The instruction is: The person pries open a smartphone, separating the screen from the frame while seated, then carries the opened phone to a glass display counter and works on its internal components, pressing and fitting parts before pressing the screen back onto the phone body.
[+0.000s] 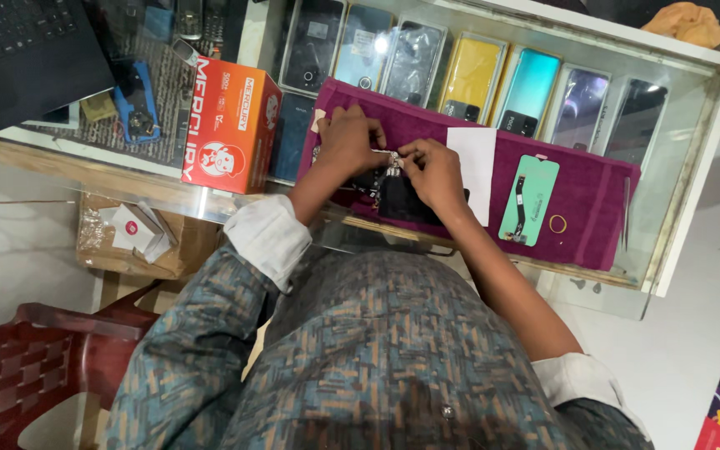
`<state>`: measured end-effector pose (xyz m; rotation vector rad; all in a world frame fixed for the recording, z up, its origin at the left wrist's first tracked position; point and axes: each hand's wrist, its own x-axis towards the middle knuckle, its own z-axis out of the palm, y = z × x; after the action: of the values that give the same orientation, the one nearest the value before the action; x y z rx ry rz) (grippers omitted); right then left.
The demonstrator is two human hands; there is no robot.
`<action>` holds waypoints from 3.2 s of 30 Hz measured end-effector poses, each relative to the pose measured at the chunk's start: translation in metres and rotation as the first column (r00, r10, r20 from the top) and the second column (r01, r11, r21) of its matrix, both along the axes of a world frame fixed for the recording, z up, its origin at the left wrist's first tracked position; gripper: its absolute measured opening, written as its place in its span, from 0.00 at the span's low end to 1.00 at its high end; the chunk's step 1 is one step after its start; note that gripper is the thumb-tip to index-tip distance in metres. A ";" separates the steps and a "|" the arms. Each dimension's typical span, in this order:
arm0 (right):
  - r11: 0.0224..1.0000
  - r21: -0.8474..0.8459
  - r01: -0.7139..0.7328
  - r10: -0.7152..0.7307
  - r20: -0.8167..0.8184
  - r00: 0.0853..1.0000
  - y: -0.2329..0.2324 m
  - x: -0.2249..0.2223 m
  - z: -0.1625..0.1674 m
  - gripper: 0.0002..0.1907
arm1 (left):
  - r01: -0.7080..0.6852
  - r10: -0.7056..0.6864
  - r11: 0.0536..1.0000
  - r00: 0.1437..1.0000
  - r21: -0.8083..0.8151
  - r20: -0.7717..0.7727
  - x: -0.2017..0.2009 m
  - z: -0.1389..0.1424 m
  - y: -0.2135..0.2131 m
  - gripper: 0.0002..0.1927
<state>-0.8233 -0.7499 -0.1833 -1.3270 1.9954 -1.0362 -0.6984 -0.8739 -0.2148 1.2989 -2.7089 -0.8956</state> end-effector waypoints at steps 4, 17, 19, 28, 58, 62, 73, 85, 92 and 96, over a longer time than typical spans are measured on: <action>0.999 0.022 0.031 -0.031 0.017 0.999 0.000 0.000 0.001 0.08 | -0.006 0.016 0.996 0.993 0.086 -0.117 0.012 -0.003 -0.007 0.15; 0.950 0.285 0.129 -0.100 -0.112 0.989 -0.014 0.007 -0.009 0.10 | -0.318 0.257 0.947 0.832 -0.045 -0.492 0.074 -0.001 0.033 0.22; 0.946 0.294 0.134 -0.096 -0.141 0.985 -0.015 0.007 -0.014 0.10 | -0.379 0.314 0.925 0.807 -0.032 -0.500 0.082 -0.003 0.040 0.26; 0.970 0.234 0.069 -0.032 -0.157 0.987 -0.011 0.006 -0.023 0.11 | -0.455 0.456 0.884 0.790 0.107 -0.409 0.100 -0.010 0.041 0.18; 0.981 0.192 -0.009 0.001 0.042 0.999 0.011 0.002 -0.019 0.18 | -0.480 0.443 0.874 0.852 -0.077 -0.281 0.083 0.001 0.035 0.19; 0.972 0.130 -0.194 0.222 -0.262 0.939 0.057 -0.008 -0.008 0.33 | -0.456 0.443 0.887 0.788 0.077 -0.427 0.100 -0.007 0.036 0.20; 0.915 0.174 -0.364 0.402 -0.464 0.789 0.082 -0.020 -0.011 0.42 | -0.300 0.395 0.918 0.731 0.258 -0.556 0.089 -0.002 0.056 0.10; 0.914 0.067 -0.400 0.384 -0.461 0.800 0.080 -0.023 0.004 0.37 | -0.139 0.198 0.980 0.720 0.141 -0.666 0.087 0.006 0.069 0.10; 0.890 -0.056 -0.453 0.396 -0.396 0.828 0.061 -0.029 0.035 0.35 | -0.232 0.406 0.911 0.656 0.342 -0.636 0.077 0.005 0.073 0.06; 0.863 -0.058 -0.502 0.431 -0.434 0.791 0.039 -0.023 0.041 0.35 | -0.262 0.474 0.876 0.624 0.406 -0.621 0.079 0.002 0.073 0.07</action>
<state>-0.8461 -0.7113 -0.1419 -2.1496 1.7141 -0.7394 -0.6192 -0.8010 -0.2126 1.1458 -1.6774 -1.3889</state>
